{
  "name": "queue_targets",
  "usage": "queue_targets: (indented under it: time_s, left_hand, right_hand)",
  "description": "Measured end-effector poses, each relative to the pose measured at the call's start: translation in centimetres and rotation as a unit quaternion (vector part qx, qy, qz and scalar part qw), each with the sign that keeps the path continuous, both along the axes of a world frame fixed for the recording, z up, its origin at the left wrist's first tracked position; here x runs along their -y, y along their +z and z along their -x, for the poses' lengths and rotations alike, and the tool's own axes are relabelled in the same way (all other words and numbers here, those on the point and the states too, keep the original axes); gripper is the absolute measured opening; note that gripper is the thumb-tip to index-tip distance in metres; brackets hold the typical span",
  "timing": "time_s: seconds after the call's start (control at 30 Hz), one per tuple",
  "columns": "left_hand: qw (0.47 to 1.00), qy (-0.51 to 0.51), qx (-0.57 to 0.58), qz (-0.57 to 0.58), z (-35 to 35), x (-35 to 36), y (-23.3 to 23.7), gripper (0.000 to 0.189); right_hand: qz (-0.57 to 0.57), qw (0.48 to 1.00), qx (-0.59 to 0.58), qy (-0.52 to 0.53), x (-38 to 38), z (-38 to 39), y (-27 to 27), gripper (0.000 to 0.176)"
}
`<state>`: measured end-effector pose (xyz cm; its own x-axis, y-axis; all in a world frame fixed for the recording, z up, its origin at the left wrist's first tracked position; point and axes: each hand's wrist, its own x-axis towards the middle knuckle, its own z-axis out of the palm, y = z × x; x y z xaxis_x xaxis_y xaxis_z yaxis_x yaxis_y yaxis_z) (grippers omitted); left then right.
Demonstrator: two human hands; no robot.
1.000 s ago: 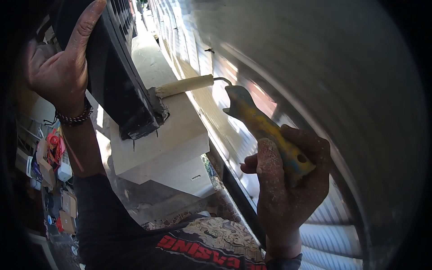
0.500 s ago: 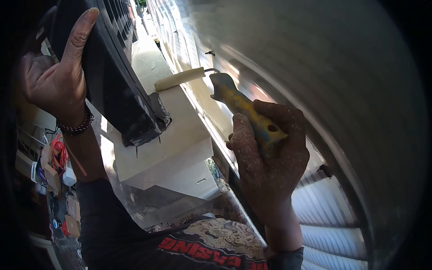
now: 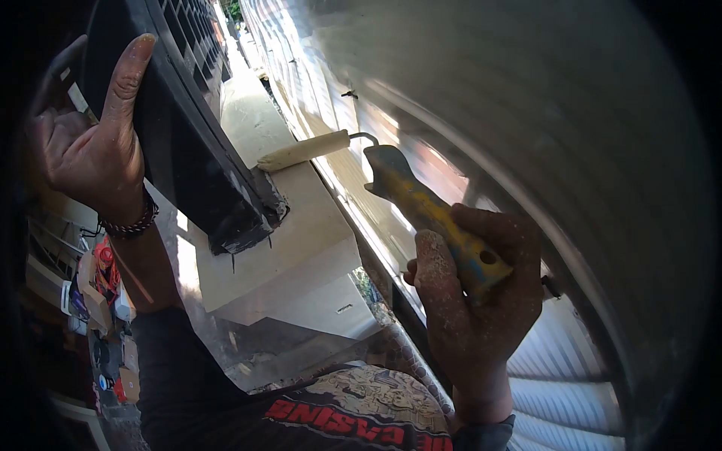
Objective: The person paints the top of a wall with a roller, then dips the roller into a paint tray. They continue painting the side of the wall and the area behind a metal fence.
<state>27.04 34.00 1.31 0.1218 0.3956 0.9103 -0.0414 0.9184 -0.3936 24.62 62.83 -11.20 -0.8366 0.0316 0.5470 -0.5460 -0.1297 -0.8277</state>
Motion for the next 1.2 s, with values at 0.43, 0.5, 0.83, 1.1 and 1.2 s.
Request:
queue_targets:
  time_s: [0.43, 0.5, 0.83, 1.1, 1.2]
  left_hand:
    - [0.994, 0.032, -0.011, 0.099, 0.1, -2.9, 1.3, 0.037]
    - [0.993, 0.067, -0.004, 0.093, 0.1, -2.8, 1.1, 0.041]
    - [0.996, 0.046, -0.016, 0.075, 0.0, -2.3, 1.6, 0.034]
    - [0.990, 0.084, 0.042, 0.105, -0.1, -1.6, 1.9, 0.051]
    - [0.997, 0.031, 0.034, 0.058, 0.5, -2.8, 1.5, 0.034]
  right_hand:
    - [0.010, 0.996, -0.085, -0.004, 4.4, 3.9, -0.8, 0.027]
    - [0.036, 0.996, -0.070, 0.038, 5.6, 4.3, 0.9, 0.025]
    - [-0.053, 0.991, -0.121, 0.034, 16.2, 12.7, 7.2, 0.025]
    - [-0.105, 0.992, -0.040, 0.059, 21.4, 16.8, 10.2, 0.018]
    - [-0.131, 0.990, -0.014, 0.059, 22.0, 16.9, 11.7, 0.016]
